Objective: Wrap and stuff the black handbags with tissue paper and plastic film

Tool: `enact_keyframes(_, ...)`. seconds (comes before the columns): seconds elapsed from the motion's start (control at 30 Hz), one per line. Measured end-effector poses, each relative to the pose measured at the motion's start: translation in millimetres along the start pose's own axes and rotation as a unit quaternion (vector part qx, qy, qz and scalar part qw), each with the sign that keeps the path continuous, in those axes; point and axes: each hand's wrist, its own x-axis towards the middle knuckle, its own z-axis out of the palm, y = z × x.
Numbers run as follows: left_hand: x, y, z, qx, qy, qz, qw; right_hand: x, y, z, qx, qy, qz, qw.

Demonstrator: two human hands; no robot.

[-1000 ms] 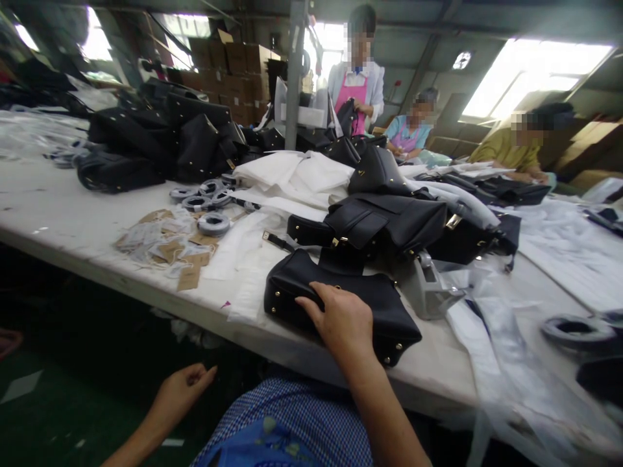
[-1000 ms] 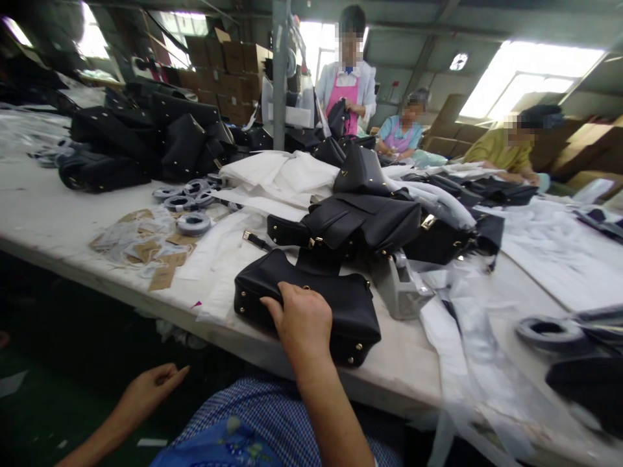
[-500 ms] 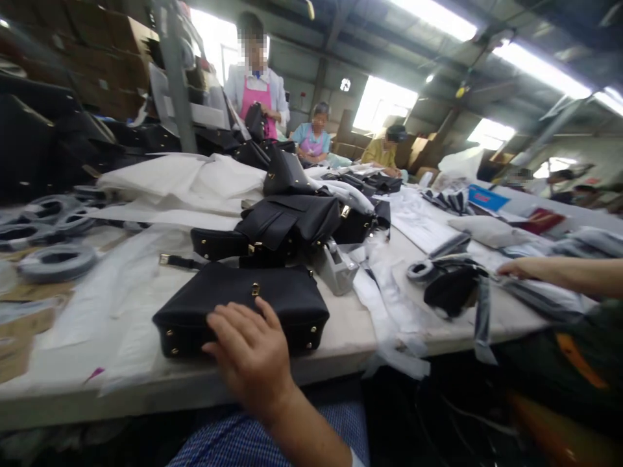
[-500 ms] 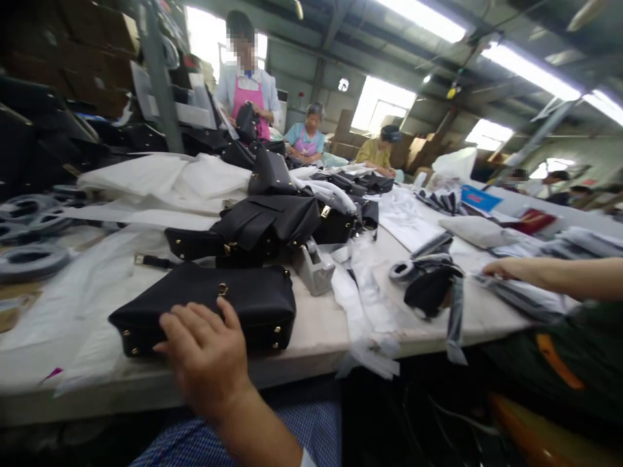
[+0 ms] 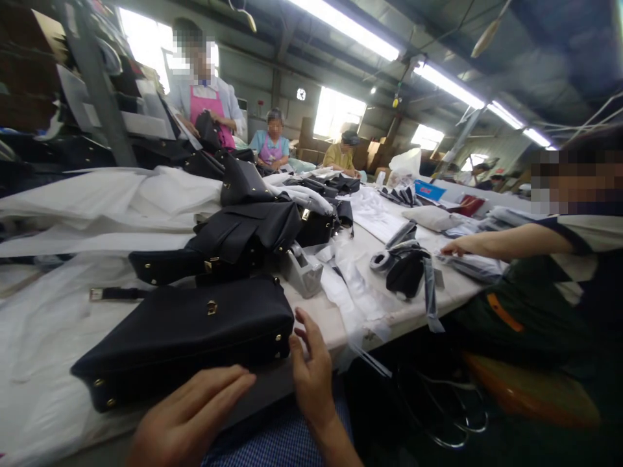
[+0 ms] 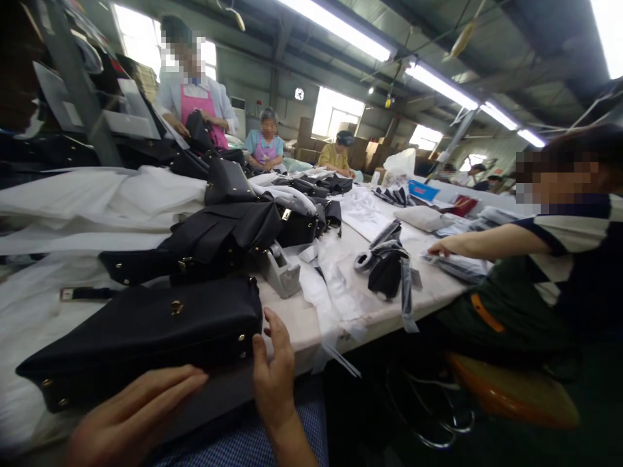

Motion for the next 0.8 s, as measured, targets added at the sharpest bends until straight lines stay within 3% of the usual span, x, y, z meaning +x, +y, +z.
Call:
enact_keyframes(0.1, 59, 4, 8.4, 0.063, 0.040, 0.115, 0.991, 16, -2, 5, 0.015, -0.038, -0.002, 0.999)
enact_keyframes(0.2, 83, 2, 14.5, 0.114, 0.047, 0.131, 0.984, 21, 0, 8, 0.020, -0.028, -0.010, 0.999)
enact_keyframes(0.57, 90, 15, 18.3, 0.176, -0.003, 0.081, 0.981, 18, -5, 9, 0.044, 0.006, -0.017, 0.999)
enact_keyframes(0.7, 89, 22, 23.5, 0.165, -0.005, 0.093, 0.982, 20, -5, 7, 0.036, 0.011, -0.024, 0.999)
enact_keyframes(0.8, 75, 25, 32.3, 0.114, -0.057, 0.118, 0.985, 23, -3, 6, 0.043, 0.006, -0.024, 0.999)
